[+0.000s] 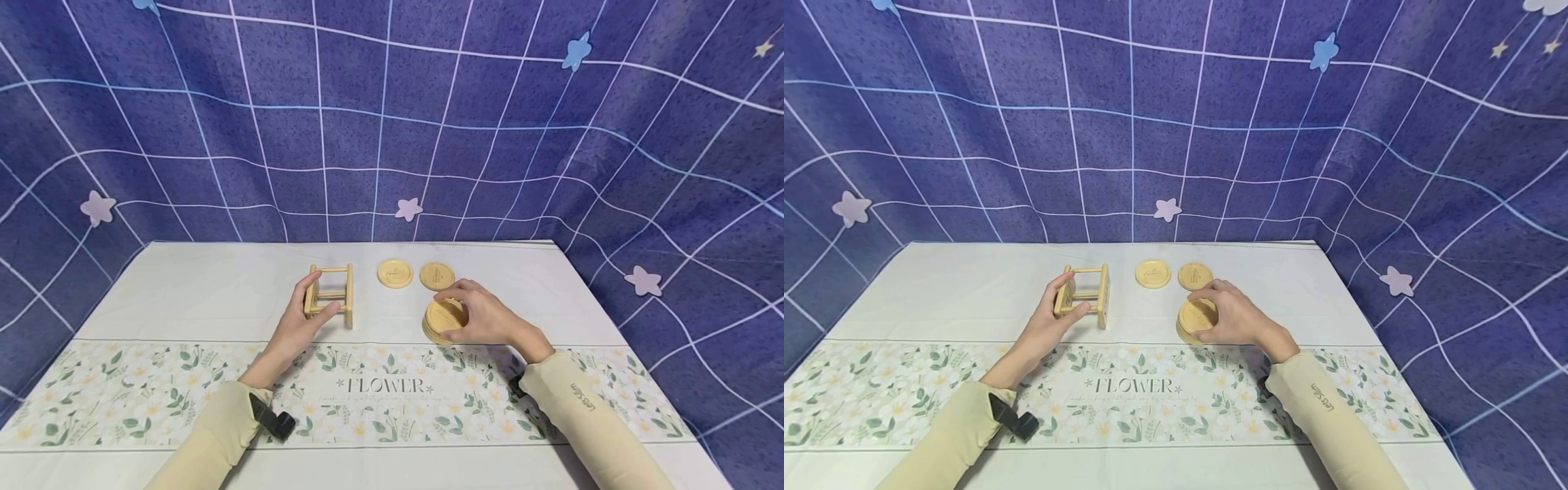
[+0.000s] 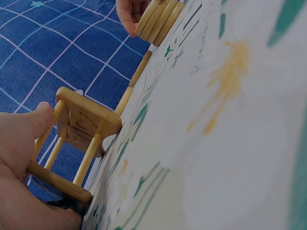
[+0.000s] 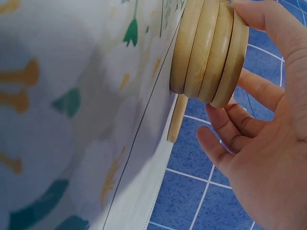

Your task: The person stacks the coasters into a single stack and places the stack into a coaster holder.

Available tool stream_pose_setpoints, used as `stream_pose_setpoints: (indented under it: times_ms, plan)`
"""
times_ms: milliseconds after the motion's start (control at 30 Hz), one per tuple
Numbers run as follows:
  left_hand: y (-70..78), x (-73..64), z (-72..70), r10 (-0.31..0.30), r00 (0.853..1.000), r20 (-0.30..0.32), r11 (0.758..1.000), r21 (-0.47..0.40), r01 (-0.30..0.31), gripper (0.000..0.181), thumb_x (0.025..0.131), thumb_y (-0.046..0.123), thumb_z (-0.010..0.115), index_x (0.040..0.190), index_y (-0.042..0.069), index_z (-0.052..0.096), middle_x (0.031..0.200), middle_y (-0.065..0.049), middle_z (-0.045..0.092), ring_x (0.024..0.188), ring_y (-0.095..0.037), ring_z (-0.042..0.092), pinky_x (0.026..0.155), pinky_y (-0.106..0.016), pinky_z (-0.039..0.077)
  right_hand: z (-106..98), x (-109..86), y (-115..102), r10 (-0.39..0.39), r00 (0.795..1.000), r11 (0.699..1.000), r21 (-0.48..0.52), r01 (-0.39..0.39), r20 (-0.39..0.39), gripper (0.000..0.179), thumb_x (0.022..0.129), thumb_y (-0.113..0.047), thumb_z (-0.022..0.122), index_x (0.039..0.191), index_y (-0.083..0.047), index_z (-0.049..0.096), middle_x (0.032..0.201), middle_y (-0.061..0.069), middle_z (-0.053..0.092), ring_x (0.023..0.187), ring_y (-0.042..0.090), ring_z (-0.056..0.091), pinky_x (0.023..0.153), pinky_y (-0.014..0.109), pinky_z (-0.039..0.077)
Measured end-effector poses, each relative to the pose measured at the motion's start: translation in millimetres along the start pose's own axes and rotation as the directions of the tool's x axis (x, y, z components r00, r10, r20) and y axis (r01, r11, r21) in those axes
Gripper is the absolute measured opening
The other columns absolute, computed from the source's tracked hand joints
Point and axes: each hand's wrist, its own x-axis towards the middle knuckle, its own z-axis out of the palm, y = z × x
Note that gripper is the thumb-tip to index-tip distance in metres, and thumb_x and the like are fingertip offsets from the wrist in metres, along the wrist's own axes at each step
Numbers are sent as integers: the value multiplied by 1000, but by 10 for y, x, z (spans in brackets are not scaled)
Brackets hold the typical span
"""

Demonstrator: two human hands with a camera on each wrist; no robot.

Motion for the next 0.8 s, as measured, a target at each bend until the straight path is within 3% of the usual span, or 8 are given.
stream_pose_setpoints:
  times_ms: [467, 800]
  plan:
    - [21, -25, -1, -20, 1000, 2, 1000, 17, 20, 89, 111, 39, 71, 180, 29, 15, 186, -12, 6, 171, -41, 8, 134, -66, 18, -23, -8, -11, 36, 999, 999, 29, -38, 38, 72, 83, -30, 98, 147, -12, 72, 140, 10, 65, 132, 32, 61, 110, 56, 52]
    - [23, -22, -3, -17, 1000, 0, 1000, 13, 17, 88, 111, 39, 71, 179, 29, 16, 187, -12, 6, 171, -41, 8, 134, -66, 17, -29, -17, 33, 6, 1000, 999, 53, -6, 1, 84, 81, -35, 103, 154, -11, 67, 138, 11, 65, 121, 27, 60, 98, 48, 53]
